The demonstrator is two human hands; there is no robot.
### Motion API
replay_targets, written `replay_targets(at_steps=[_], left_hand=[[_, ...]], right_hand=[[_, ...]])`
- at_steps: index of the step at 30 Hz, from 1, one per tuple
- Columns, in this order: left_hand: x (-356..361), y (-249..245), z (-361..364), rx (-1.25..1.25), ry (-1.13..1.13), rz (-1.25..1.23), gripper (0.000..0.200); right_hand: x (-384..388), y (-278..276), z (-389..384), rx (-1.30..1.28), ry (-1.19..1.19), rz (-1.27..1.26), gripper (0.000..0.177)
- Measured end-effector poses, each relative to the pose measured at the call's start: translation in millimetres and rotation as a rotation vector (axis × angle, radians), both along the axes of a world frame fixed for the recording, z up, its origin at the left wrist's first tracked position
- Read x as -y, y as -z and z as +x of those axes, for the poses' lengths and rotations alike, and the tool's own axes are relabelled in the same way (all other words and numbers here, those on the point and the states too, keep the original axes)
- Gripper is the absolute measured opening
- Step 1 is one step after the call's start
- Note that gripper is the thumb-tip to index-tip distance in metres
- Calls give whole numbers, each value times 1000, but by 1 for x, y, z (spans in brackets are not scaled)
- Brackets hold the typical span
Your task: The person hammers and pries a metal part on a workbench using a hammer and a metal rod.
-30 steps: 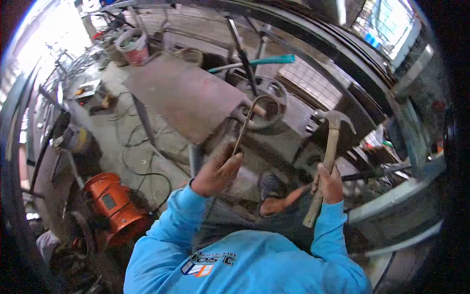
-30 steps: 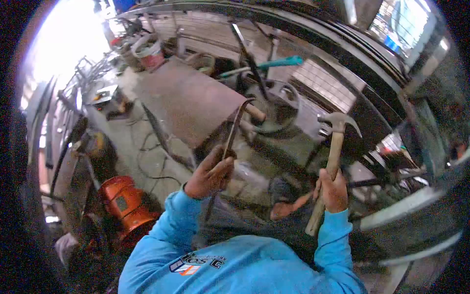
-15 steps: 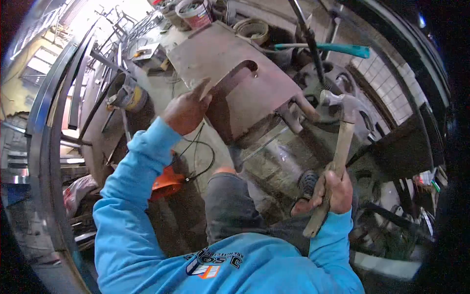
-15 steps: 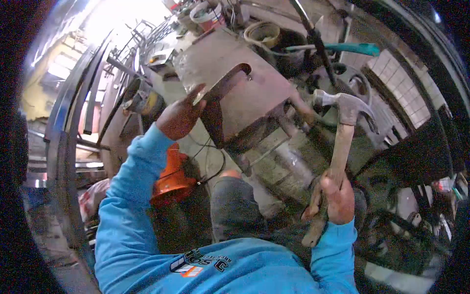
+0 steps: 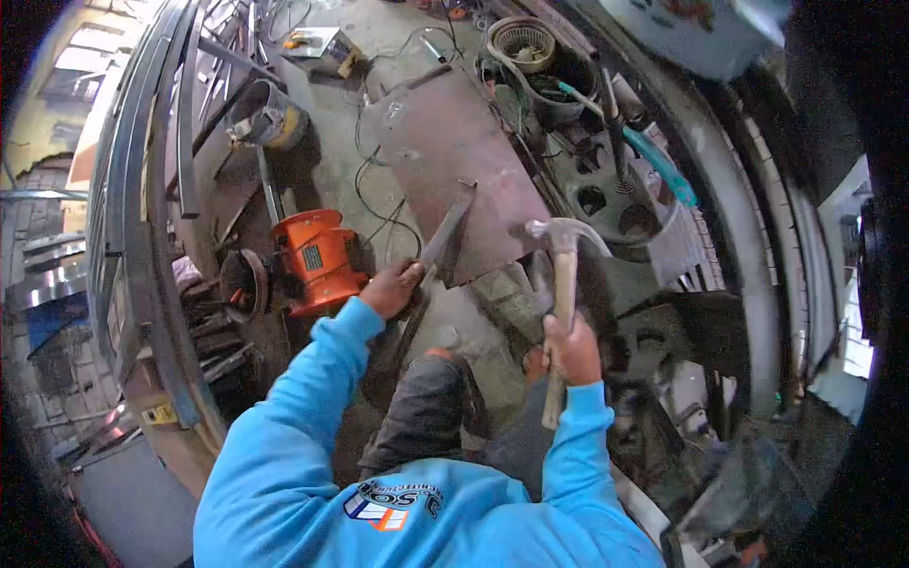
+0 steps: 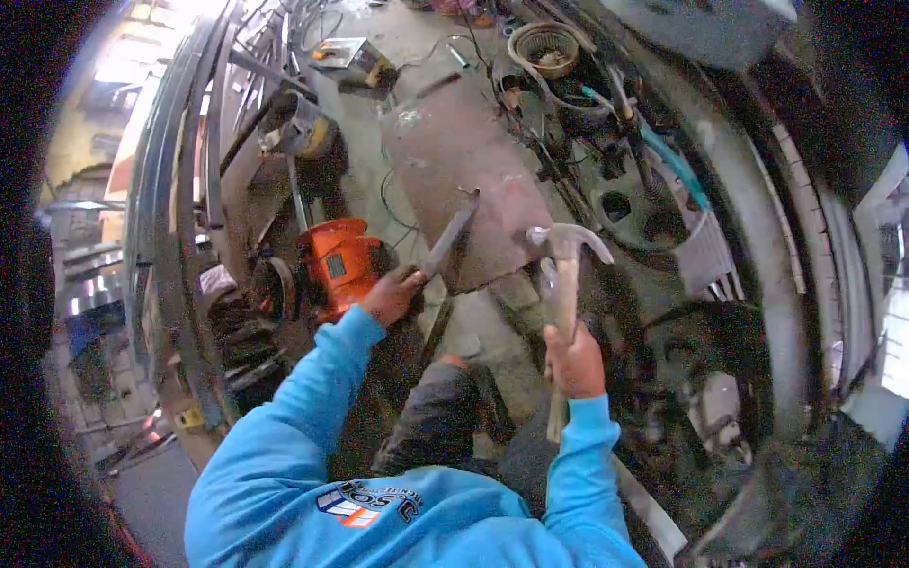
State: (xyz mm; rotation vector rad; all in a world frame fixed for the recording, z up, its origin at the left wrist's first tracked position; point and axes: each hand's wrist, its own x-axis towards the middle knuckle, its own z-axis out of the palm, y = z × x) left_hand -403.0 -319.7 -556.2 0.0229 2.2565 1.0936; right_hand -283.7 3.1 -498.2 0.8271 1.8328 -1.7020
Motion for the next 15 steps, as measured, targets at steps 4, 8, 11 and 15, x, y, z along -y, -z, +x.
replay_targets(at_steps=[4, 8, 11, 15], left_hand=[[-53, -73, 9, 345, -214, -95, 41], [-35, 49, 52, 419, -343, -100, 60], [-61, -14, 46, 416, -304, -213, 65], [-79, -9, 55, 258, -318, -268, 60]], right_hand=[[20, 26, -7, -412, -248, 628, 39], [21, -8, -33, -112, -204, 399, 36], [18, -88, -83, 18, -207, 194, 35], [1, -196, -132, -533, -289, 358, 45]])
